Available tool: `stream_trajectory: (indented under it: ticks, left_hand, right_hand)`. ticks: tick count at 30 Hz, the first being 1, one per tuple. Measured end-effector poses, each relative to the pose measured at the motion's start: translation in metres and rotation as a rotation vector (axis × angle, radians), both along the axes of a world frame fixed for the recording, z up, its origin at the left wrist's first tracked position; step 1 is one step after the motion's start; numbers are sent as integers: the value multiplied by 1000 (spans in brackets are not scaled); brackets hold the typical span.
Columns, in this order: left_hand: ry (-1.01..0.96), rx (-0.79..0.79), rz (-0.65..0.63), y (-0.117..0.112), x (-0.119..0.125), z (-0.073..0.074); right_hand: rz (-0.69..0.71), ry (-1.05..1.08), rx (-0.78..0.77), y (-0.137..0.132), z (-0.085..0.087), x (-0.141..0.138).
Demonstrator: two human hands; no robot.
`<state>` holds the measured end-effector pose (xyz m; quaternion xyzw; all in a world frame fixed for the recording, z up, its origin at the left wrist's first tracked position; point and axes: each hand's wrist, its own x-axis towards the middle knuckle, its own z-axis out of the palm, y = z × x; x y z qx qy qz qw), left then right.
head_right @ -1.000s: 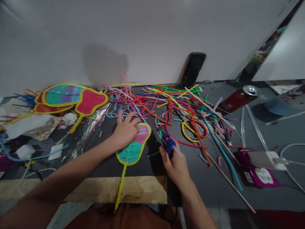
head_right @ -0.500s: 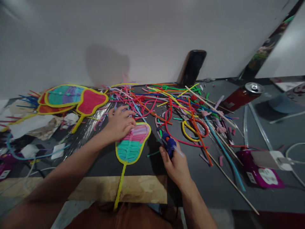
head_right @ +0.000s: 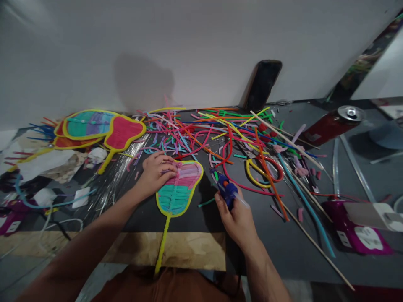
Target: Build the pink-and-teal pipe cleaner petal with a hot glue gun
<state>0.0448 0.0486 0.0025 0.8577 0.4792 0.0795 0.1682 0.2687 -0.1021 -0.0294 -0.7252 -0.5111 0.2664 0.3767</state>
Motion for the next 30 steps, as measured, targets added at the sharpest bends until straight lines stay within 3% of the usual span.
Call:
stream_trajectory:
  ticks: [7, 13, 25, 30]
  left_hand:
    - [-33, -6, 13, 4, -3, -9]
    - [-59, 45, -48, 3, -8, -17]
    - [-72, 263, -83, -12, -17, -17]
    - [-62, 286, -111, -11, -17, -23]
  right_hand:
    - [-17, -5, -2, -1, -3, 1]
    - [-9, -22, 15, -1, -2, 2]
    - [5, -40, 29, -2, -3, 2]
    - [9, -35, 29, -2, -4, 3]
